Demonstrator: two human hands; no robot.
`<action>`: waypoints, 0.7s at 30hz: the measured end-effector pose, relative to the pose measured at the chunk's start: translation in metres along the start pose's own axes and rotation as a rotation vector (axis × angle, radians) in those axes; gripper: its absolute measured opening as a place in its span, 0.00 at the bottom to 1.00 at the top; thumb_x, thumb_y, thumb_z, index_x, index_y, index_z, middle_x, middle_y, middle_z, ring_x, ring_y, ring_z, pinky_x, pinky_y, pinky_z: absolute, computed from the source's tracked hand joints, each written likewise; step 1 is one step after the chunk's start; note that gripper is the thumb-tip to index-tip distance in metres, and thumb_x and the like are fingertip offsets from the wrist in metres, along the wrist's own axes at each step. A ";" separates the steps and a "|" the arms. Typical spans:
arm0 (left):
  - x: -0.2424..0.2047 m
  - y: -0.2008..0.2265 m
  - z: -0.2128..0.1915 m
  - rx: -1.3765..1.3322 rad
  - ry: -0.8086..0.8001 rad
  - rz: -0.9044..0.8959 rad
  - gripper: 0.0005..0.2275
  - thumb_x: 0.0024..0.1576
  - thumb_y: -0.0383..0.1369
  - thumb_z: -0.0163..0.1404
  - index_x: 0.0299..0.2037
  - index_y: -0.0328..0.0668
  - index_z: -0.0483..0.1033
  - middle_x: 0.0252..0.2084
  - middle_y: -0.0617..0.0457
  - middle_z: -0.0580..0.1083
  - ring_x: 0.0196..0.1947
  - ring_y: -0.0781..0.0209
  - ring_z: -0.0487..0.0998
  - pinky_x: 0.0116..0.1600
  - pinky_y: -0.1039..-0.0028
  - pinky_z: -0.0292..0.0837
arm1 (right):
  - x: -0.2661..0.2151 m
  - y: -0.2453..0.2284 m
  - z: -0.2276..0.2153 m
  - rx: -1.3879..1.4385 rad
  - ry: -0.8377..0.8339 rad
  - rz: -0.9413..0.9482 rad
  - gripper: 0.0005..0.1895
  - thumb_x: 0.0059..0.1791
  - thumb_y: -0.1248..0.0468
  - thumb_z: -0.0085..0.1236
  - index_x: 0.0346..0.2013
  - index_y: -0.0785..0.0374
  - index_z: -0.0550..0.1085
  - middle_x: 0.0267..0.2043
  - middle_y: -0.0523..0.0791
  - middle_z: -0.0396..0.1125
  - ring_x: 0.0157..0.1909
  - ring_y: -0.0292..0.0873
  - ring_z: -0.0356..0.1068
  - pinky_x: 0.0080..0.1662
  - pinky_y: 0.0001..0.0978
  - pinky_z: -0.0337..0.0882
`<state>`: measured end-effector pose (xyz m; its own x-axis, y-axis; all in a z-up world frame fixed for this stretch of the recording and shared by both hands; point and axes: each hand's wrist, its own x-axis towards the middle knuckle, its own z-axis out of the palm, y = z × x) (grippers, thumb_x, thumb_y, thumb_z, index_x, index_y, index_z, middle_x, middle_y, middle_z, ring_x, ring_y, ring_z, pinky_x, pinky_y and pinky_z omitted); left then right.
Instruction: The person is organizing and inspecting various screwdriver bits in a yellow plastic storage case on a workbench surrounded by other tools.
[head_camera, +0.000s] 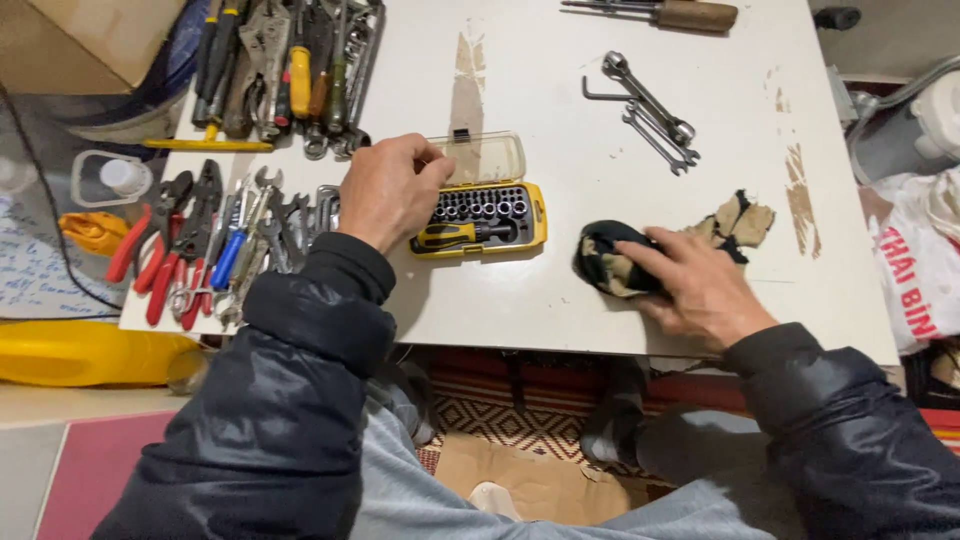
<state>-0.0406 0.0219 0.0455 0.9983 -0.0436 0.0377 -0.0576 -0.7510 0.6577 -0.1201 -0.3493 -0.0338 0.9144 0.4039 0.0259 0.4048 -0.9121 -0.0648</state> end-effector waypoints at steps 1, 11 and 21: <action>0.002 -0.004 0.001 0.006 0.008 -0.004 0.09 0.59 0.37 0.54 0.42 0.43 0.83 0.34 0.48 0.81 0.45 0.43 0.81 0.48 0.56 0.74 | 0.005 -0.001 -0.012 0.004 0.005 -0.009 0.39 0.40 0.50 0.66 0.66 0.38 0.67 0.66 0.47 0.64 0.64 0.57 0.66 0.59 0.51 0.71; 0.013 -0.030 0.016 0.187 -0.142 -0.395 0.14 0.60 0.43 0.48 0.25 0.46 0.69 0.30 0.50 0.72 0.31 0.49 0.72 0.38 0.57 0.66 | 0.022 0.026 -0.063 0.110 0.000 0.465 0.31 0.48 0.60 0.51 0.68 0.56 0.67 0.62 0.58 0.66 0.60 0.63 0.63 0.60 0.58 0.61; 0.058 -0.071 0.050 0.024 -0.145 -0.535 0.22 0.59 0.49 0.56 0.22 0.41 0.68 0.25 0.49 0.72 0.27 0.53 0.72 0.33 0.63 0.66 | 0.027 -0.007 -0.052 0.111 0.229 0.193 0.22 0.54 0.52 0.52 0.55 0.64 0.78 0.51 0.58 0.74 0.55 0.58 0.69 0.56 0.57 0.66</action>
<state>0.0212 0.0396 -0.0363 0.8782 0.2596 -0.4017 0.4560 -0.7081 0.5391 -0.0980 -0.3356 0.0195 0.9561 0.1864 0.2259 0.2325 -0.9521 -0.1984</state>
